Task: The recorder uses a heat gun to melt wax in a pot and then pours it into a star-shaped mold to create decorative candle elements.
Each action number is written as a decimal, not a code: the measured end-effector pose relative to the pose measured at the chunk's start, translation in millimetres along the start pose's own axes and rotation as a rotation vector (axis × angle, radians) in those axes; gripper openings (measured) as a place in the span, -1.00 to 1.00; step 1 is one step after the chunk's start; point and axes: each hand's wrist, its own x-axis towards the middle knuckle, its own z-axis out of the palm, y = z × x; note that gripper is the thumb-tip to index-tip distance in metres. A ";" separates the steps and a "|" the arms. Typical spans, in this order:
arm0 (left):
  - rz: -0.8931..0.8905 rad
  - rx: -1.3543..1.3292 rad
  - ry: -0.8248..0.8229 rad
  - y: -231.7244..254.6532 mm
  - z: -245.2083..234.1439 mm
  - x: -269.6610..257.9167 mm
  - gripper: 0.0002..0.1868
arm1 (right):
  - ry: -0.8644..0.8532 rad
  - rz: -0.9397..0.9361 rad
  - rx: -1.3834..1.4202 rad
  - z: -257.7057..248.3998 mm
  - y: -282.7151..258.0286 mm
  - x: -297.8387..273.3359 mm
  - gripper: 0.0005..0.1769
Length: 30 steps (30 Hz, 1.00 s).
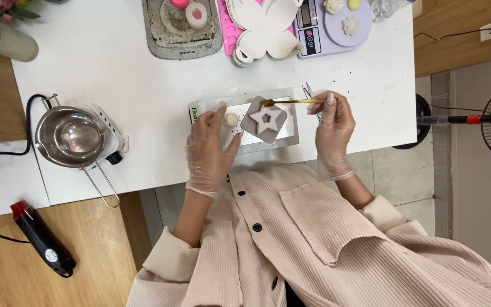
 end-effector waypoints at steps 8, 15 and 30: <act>0.013 0.030 -0.132 -3.5 19.3 8.3 -0.36 | -0.076 -0.145 -0.166 -0.1 -19.7 -1.5 -0.69; 0.003 -0.046 -0.085 -7.7 21.7 8.9 -0.54 | -0.091 -0.146 -0.232 -5.7 -18.4 0.3 -0.70; -0.029 -0.197 0.031 1.5 11.1 15.0 -0.55 | -0.148 -0.265 -0.294 -0.3 -29.0 4.2 -0.71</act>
